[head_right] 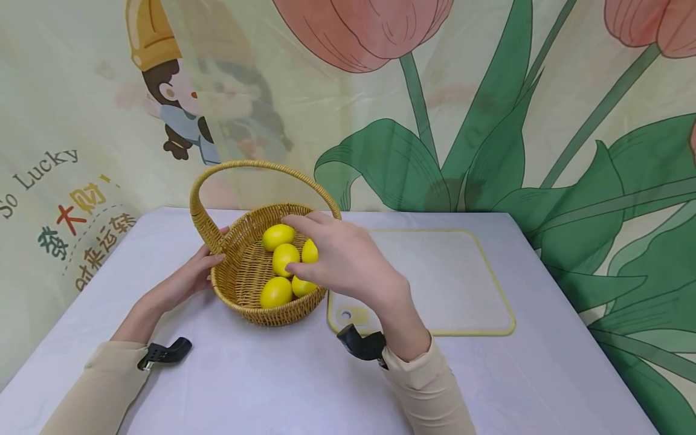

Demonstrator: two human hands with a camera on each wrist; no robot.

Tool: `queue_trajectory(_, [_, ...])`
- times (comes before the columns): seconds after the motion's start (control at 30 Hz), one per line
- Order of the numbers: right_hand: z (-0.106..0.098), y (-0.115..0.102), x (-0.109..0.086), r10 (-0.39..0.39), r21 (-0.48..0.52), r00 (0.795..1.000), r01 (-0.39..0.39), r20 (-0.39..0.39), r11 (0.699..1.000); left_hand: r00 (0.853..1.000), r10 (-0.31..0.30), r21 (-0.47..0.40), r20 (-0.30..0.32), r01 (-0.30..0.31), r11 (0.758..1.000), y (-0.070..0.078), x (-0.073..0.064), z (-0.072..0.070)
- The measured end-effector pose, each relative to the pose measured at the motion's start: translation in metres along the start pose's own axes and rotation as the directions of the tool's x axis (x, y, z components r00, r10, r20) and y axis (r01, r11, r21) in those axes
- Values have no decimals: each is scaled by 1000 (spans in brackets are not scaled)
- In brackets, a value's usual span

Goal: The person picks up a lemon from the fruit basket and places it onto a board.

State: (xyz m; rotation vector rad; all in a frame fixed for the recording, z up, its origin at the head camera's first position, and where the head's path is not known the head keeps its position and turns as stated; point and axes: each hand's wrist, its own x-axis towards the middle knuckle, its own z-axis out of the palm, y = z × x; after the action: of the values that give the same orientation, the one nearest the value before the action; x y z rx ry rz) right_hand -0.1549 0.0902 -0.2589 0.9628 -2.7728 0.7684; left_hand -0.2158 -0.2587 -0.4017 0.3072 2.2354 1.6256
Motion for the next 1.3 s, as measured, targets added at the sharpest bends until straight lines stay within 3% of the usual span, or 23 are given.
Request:
queue_trajectory(0.4, [20,-6,10,36,-31,989,-32,144,999,1000,-2,9,-8,2,1000,-1,1,0])
queue_trajectory(0.8, [42,-5,22,28,-90,968,-6,248,996,1000,-3,5,-8,3,1000,-2,2,0])
queue_trajectory(1.3, [73,4,38,-41,-55,939,64,342,996,1000,-10,-3,-9,10,1000,-1,1,-1])
